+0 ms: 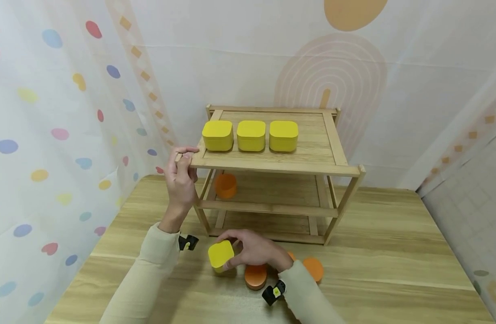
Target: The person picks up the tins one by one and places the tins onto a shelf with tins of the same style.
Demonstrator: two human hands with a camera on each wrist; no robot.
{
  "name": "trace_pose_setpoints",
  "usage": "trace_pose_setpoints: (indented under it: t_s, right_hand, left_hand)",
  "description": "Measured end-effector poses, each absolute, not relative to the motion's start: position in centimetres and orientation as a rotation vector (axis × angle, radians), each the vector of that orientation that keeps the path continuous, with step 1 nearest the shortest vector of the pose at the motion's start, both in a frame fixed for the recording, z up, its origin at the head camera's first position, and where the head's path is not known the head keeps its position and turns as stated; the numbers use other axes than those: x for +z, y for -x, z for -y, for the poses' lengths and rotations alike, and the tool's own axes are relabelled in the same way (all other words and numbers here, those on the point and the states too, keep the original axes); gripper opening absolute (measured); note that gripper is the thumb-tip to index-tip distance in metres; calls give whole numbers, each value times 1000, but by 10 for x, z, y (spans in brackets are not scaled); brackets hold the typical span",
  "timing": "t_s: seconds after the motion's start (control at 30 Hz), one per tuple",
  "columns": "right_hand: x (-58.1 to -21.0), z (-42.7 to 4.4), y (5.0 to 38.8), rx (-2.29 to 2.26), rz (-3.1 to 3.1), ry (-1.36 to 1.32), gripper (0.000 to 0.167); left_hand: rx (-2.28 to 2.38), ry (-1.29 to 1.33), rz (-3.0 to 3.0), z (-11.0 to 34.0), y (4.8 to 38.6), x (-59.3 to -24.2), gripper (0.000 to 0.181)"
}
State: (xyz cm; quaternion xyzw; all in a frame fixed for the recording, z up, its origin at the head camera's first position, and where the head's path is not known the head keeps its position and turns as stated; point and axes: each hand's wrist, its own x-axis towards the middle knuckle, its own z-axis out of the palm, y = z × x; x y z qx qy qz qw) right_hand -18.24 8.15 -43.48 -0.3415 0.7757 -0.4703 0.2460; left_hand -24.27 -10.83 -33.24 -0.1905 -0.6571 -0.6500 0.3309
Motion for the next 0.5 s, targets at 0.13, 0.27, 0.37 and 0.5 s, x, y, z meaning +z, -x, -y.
trace_pose_setpoints:
  t_s: [0.13,0.27,0.37,0.5]
  right_hand:
    - [-425,-86,180,-1266,-2162,994,56]
    - [-417,-90,177,-1270,-2193,1050,55]
    - [-412,-93,176,-1282,-2199,1072,55]
    - [-408,-96,174,-1300,-2205,1071,54]
  left_hand:
    - [-1689,497,1725,109,242,-333,33]
    - [-1687,498,1724,109,242,-333,33]
    - [-1690,503,1724,109,242,-333,33]
    - [-1712,511,1743,111,241,-330,31]
